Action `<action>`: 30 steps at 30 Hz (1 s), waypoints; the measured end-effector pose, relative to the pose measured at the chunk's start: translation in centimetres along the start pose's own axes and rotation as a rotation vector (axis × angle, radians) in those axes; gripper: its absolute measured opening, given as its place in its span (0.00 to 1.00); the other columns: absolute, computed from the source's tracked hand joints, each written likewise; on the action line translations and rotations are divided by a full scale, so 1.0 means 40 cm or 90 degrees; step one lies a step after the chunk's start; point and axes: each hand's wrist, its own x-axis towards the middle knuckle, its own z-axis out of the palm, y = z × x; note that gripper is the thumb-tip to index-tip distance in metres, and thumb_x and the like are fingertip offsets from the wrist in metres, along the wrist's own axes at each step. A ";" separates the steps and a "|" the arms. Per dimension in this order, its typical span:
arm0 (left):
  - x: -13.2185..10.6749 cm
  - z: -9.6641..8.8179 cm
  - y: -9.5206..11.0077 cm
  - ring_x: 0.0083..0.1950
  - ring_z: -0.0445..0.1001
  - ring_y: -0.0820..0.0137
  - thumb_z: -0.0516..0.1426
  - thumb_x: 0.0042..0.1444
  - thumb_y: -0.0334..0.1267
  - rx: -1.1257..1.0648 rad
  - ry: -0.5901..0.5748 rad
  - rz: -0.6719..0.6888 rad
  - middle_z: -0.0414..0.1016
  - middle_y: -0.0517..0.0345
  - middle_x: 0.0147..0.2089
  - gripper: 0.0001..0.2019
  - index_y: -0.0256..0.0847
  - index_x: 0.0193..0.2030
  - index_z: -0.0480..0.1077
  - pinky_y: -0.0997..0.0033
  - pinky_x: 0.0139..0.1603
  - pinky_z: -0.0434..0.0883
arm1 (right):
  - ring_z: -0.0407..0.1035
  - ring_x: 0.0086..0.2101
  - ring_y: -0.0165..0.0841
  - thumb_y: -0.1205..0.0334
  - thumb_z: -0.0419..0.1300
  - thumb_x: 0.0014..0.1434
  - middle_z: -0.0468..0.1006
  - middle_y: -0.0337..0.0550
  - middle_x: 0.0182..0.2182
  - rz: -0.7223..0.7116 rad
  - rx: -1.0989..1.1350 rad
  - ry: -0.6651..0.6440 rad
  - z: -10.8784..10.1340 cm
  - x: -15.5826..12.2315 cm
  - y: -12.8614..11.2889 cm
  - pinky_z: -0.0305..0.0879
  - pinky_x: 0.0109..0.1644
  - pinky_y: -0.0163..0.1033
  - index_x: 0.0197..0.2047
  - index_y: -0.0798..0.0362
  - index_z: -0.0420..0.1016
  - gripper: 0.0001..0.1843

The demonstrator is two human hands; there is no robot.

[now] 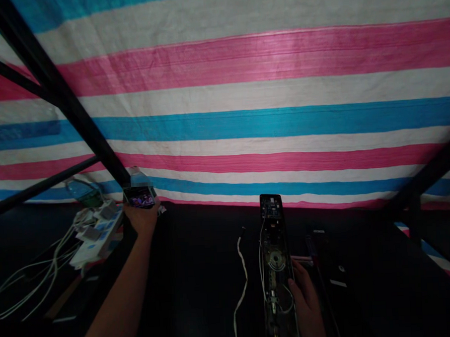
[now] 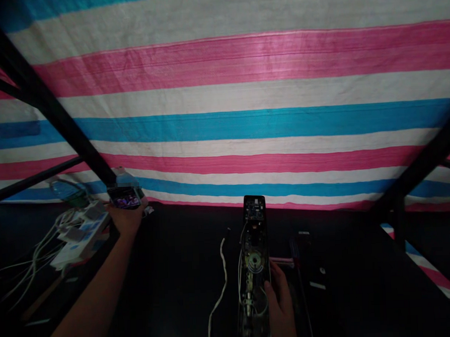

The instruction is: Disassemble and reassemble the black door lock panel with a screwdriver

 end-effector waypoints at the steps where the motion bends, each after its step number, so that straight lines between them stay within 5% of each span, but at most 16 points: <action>1: 0.003 0.005 -0.002 0.70 0.58 0.44 0.71 0.49 0.42 0.002 0.002 -0.002 0.56 0.32 0.68 0.48 0.24 0.65 0.45 0.44 0.70 0.58 | 0.65 0.61 0.47 0.44 0.60 0.60 0.73 0.48 0.61 0.002 0.005 -0.001 0.000 0.000 -0.001 0.60 0.65 0.52 0.61 0.46 0.70 0.29; 8: 0.001 0.021 -0.027 0.67 0.65 0.44 0.71 0.48 0.46 0.025 0.002 -0.031 0.62 0.27 0.65 0.47 0.25 0.63 0.49 0.49 0.66 0.65 | 0.64 0.62 0.46 0.44 0.59 0.61 0.72 0.47 0.61 0.002 -0.017 0.014 0.001 -0.001 -0.003 0.56 0.67 0.51 0.61 0.46 0.70 0.28; 16: 0.008 0.000 -0.027 0.61 0.72 0.51 0.67 0.52 0.49 0.015 -0.041 -0.079 0.69 0.36 0.61 0.41 0.28 0.62 0.50 0.56 0.60 0.69 | 0.65 0.62 0.47 0.42 0.59 0.60 0.73 0.48 0.61 -0.006 -0.016 0.009 -0.001 0.002 0.007 0.59 0.65 0.51 0.61 0.47 0.70 0.30; 23: -0.015 -0.055 -0.015 0.63 0.71 0.48 0.45 0.70 0.39 -0.039 -0.014 -0.151 0.68 0.24 0.62 0.21 0.23 0.62 0.54 0.49 0.62 0.67 | 0.65 0.61 0.46 0.43 0.59 0.61 0.73 0.48 0.61 -0.006 -0.029 0.012 0.000 0.001 0.002 0.59 0.65 0.51 0.61 0.47 0.69 0.29; 27: -0.105 -0.096 0.029 0.67 0.66 0.49 0.44 0.67 0.33 -0.078 0.014 -0.145 0.64 0.24 0.64 0.18 0.25 0.60 0.56 0.47 0.66 0.62 | 0.65 0.62 0.47 0.44 0.59 0.61 0.73 0.48 0.61 -0.011 -0.014 0.015 0.001 -0.001 0.003 0.58 0.66 0.52 0.61 0.47 0.70 0.29; 30: -0.260 -0.117 0.086 0.64 0.69 0.52 0.47 0.65 0.37 -0.135 -0.015 -0.103 0.67 0.31 0.62 0.18 0.30 0.58 0.60 0.50 0.65 0.65 | 0.64 0.62 0.48 0.44 0.60 0.60 0.72 0.48 0.61 -0.006 -0.003 0.010 -0.002 0.000 0.006 0.59 0.66 0.53 0.61 0.46 0.70 0.29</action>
